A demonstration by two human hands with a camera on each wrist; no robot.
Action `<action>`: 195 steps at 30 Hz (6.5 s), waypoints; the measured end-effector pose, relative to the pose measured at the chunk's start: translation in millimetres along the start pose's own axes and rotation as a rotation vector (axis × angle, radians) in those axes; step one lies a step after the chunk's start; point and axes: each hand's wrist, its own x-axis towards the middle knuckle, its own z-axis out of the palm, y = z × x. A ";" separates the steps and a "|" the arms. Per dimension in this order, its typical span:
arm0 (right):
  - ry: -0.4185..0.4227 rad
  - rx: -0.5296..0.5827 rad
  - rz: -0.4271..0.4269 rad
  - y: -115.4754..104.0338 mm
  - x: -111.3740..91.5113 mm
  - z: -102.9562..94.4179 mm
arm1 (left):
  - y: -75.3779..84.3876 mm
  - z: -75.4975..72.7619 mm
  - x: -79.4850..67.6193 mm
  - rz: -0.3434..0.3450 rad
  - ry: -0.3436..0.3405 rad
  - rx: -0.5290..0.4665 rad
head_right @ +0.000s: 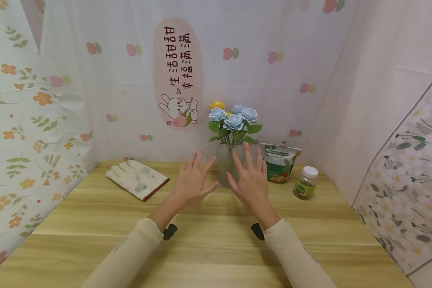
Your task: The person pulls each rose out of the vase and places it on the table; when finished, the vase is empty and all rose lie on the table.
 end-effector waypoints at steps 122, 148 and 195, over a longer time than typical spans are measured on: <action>-0.068 0.921 0.580 -10.9 90.3 2.0 | 30.8 40.2 85.0 -0.456 -0.050 -0.996; 0.531 0.948 0.299 0.8 91.7 13.0 | 35.7 34.8 85.1 -0.496 -0.080 -0.953; -0.224 1.306 0.456 36.2 -5.2 -76.7 | 36.1 33.9 80.9 -0.498 -0.137 -0.872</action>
